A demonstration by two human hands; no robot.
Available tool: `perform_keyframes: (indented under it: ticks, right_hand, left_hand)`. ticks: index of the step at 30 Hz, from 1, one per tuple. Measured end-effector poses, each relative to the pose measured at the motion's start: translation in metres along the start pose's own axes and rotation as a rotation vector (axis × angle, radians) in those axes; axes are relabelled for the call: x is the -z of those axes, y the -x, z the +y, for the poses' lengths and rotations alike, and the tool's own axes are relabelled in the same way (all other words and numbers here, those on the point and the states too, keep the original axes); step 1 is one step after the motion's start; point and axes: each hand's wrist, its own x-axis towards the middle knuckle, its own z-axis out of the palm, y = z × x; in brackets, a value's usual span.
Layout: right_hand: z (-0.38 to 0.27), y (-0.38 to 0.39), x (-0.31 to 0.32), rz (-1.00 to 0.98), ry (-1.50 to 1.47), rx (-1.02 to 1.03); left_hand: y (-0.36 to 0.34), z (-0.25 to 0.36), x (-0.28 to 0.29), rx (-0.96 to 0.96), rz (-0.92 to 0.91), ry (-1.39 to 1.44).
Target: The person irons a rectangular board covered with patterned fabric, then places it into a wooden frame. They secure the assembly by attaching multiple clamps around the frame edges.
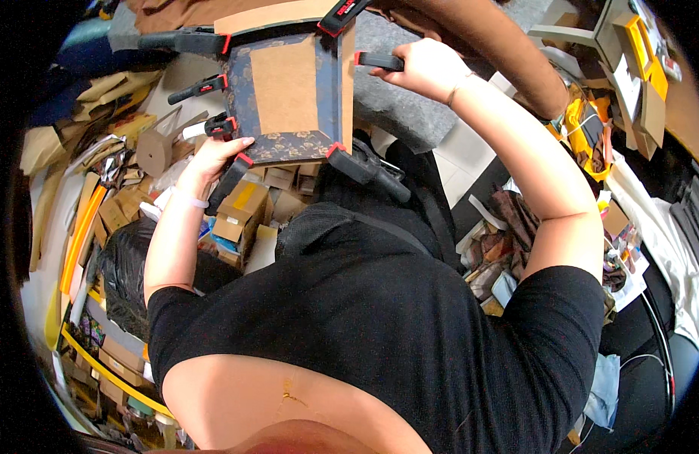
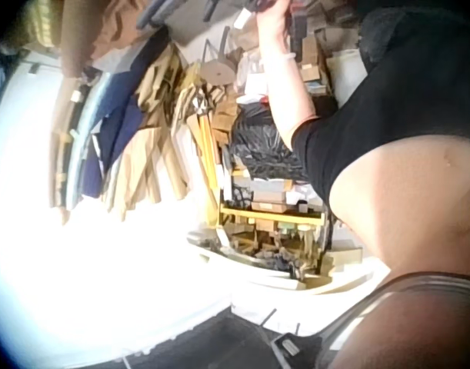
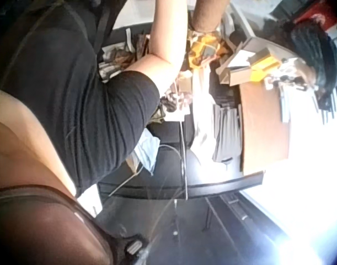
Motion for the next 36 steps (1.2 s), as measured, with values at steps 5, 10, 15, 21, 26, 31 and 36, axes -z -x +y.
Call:
perform_keyframes:
  ticks: [5, 10, 15, 21, 26, 31, 36]
  right_hand:
    - [-0.006, 0.003, 0.006, 0.099, 0.042, 0.04]
    - [-0.011, 0.008, 0.012, 0.128, 0.097, 0.065]
    - [-0.014, 0.01, 0.016, 0.108, 0.103, 0.058]
    - [-0.012, 0.012, 0.02, 0.112, 0.098, 0.061]
    - [-0.007, 0.013, 0.019, 0.108, 0.083, 0.041]
    - [-0.006, 0.014, 0.017, 0.145, 0.109, 0.075]
    - [-0.008, 0.013, 0.017, 0.12, 0.111, 0.05]
  left_hand:
    - [0.004, 0.0, -0.009, -0.035, -0.03, 0.009]
    - [0.01, 0.004, -0.017, -0.028, -0.045, 0.007]
    - [0.015, 0.009, -0.024, -0.006, -0.03, -0.005]
    - [0.013, 0.005, -0.025, -0.015, -0.027, 0.001]
    - [0.015, 0.007, -0.031, -0.029, -0.021, 0.004]
    - [0.014, 0.006, -0.03, -0.02, -0.019, -0.005]
    - [0.017, 0.01, -0.033, -0.02, -0.015, 0.0]
